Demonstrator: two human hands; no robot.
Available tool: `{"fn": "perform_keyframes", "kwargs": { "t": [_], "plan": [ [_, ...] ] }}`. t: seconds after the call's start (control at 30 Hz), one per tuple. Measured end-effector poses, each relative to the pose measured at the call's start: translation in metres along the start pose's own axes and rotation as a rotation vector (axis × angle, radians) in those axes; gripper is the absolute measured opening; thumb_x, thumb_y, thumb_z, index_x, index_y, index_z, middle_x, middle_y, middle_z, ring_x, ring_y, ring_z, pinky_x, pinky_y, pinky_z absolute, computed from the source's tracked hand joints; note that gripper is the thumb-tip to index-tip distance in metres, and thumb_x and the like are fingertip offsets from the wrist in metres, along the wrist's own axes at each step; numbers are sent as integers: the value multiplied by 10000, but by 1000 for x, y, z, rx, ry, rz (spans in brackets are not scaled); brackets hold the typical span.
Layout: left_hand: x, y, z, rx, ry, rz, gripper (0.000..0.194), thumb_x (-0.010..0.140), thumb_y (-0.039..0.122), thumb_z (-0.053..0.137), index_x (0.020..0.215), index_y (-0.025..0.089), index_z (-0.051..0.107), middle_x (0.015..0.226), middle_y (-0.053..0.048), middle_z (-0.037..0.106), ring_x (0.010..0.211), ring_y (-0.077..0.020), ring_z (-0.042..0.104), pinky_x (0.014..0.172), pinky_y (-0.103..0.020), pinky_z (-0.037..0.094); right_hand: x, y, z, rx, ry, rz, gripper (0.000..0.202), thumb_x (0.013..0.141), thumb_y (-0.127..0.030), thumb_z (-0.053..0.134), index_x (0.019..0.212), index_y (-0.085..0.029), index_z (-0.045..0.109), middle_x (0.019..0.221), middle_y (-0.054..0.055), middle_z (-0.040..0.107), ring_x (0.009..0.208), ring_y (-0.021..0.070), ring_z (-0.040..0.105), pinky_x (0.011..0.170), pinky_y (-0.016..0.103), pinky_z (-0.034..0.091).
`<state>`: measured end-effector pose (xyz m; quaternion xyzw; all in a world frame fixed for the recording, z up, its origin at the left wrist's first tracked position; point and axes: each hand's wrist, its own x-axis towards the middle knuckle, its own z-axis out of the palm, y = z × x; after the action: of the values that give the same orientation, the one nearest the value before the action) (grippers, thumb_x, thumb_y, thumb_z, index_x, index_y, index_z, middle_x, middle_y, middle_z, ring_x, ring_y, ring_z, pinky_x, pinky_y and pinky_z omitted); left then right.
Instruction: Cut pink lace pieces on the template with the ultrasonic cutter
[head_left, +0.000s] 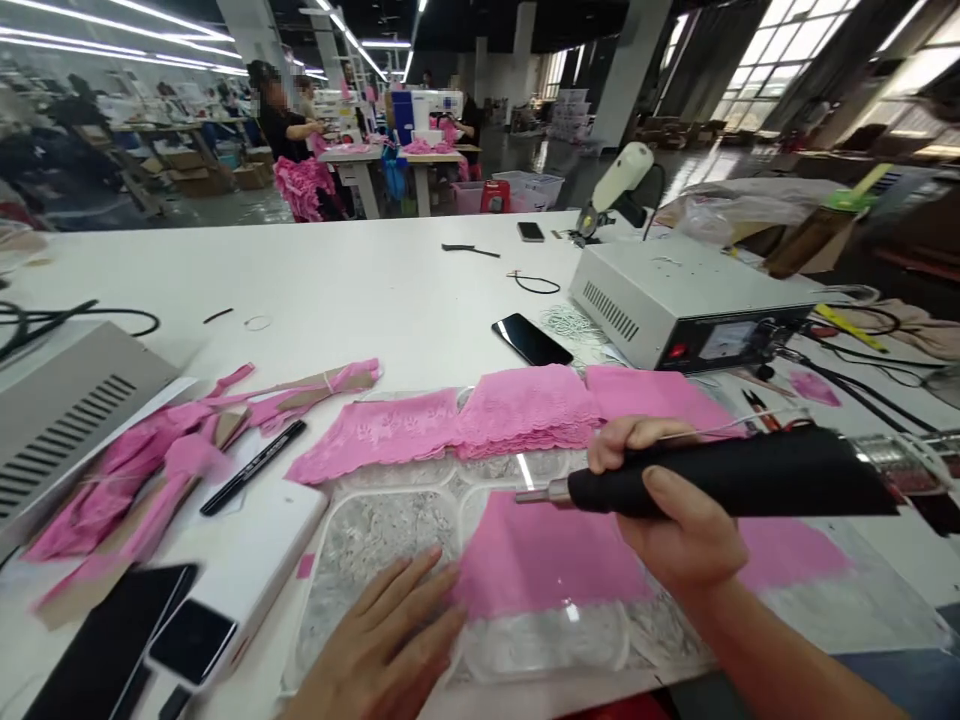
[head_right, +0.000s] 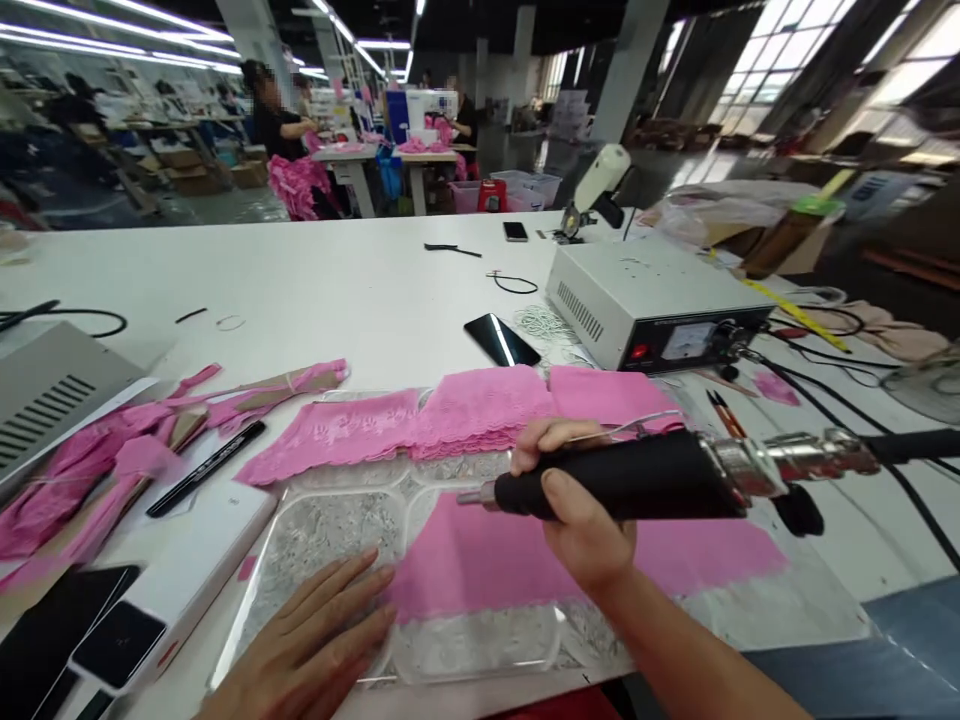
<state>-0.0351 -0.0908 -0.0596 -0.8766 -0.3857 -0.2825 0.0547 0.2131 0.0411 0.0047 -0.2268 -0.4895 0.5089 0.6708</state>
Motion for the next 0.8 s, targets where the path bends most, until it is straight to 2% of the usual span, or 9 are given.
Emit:
{"fn": "perform_keyframes", "kwargs": {
  "t": [0.1,0.17,0.27,0.4,0.57,0.8],
  "plan": [
    [20,-6,2,-1,-102,-11,361,990,124,410,1304,170,581,1435,-76,538,1441,-234,346,1118,-410,429,5,-1,-22,-30,111,-33,73,743,-225,655,815,-221,645,794,12,564,662,141,528,639,324,490],
    [33,-8,5,21,-169,-33,380,1002,156,412,1361,167,536,1472,-90,495,1452,-252,319,1097,-446,447,2,1,-30,-36,129,-21,68,761,-212,641,828,-223,637,804,8,562,680,141,532,653,320,488],
    [44,-13,14,36,-252,-48,414,1020,237,422,1427,179,470,1508,-92,448,1459,-281,298,1077,-506,450,-4,6,-32,-34,101,-3,54,806,-232,632,859,-230,624,829,5,565,704,145,541,673,330,492],
    [47,-19,22,40,-335,-44,453,1018,276,444,1462,193,428,1526,-87,419,1461,-310,280,1064,-555,443,-7,11,-28,-43,76,-7,67,826,-264,641,882,-236,618,832,6,568,707,152,549,672,344,503],
    [45,-20,23,40,-333,-35,458,1015,262,446,1469,200,424,1520,-88,429,1462,-305,281,1086,-544,425,-5,16,-27,-44,98,4,75,823,-267,641,889,-238,618,848,12,571,704,159,559,633,347,520],
    [46,-20,25,23,-296,-38,465,1007,255,457,1469,210,426,1515,-74,441,1468,-278,274,1139,-500,374,-7,18,-27,-95,61,-22,61,835,-271,636,874,-233,609,830,15,577,701,158,561,658,359,510]
  ]
}}
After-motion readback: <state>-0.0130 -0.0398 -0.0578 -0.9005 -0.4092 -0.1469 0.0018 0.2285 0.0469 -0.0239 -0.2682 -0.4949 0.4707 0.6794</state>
